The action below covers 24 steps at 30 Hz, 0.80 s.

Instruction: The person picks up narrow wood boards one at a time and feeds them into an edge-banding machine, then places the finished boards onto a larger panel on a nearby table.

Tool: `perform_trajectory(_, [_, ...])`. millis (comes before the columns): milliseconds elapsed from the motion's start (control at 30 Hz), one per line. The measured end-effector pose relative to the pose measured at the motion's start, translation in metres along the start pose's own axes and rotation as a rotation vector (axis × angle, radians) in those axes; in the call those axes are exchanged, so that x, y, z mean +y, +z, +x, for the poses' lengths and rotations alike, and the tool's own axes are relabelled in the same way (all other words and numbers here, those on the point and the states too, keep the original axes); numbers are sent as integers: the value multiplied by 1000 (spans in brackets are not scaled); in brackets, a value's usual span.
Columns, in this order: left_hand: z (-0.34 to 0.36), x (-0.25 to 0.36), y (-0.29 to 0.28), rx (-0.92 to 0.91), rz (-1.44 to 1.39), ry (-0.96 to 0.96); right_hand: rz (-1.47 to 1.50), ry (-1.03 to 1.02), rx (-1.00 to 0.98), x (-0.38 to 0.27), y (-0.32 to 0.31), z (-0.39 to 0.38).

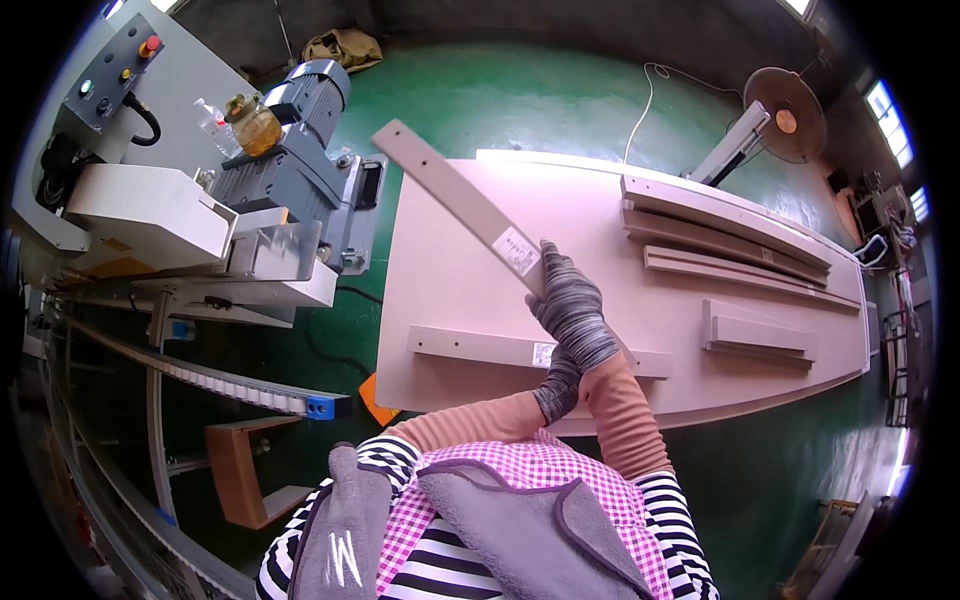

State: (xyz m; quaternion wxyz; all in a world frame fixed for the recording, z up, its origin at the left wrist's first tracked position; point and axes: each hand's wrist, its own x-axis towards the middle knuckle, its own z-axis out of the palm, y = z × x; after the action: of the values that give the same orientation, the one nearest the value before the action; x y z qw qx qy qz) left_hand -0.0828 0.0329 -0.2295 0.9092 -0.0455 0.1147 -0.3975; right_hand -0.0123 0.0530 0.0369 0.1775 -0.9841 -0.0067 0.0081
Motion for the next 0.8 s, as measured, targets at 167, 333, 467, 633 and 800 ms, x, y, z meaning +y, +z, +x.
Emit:
perform_trajectory(167, [-105,21,150,-54,1898,-272,-22,-55,-18,74,7,-38])
perform_trajectory(333, [-200,78,182,-140,1764,-139,-41,-175,-199,94,17,-84])
perform_trajectory(467, [-218,113,197,-116,2403,599,-20,-242,-219,109,42,-97])
perform_trajectory(633, [-194,156,202,161,3142,567,-32,-266,-53,124,59,-102])
perform_trajectory(800, [-161,185,173,279,3130,-203,-193,-99,-226,122,73,-95])
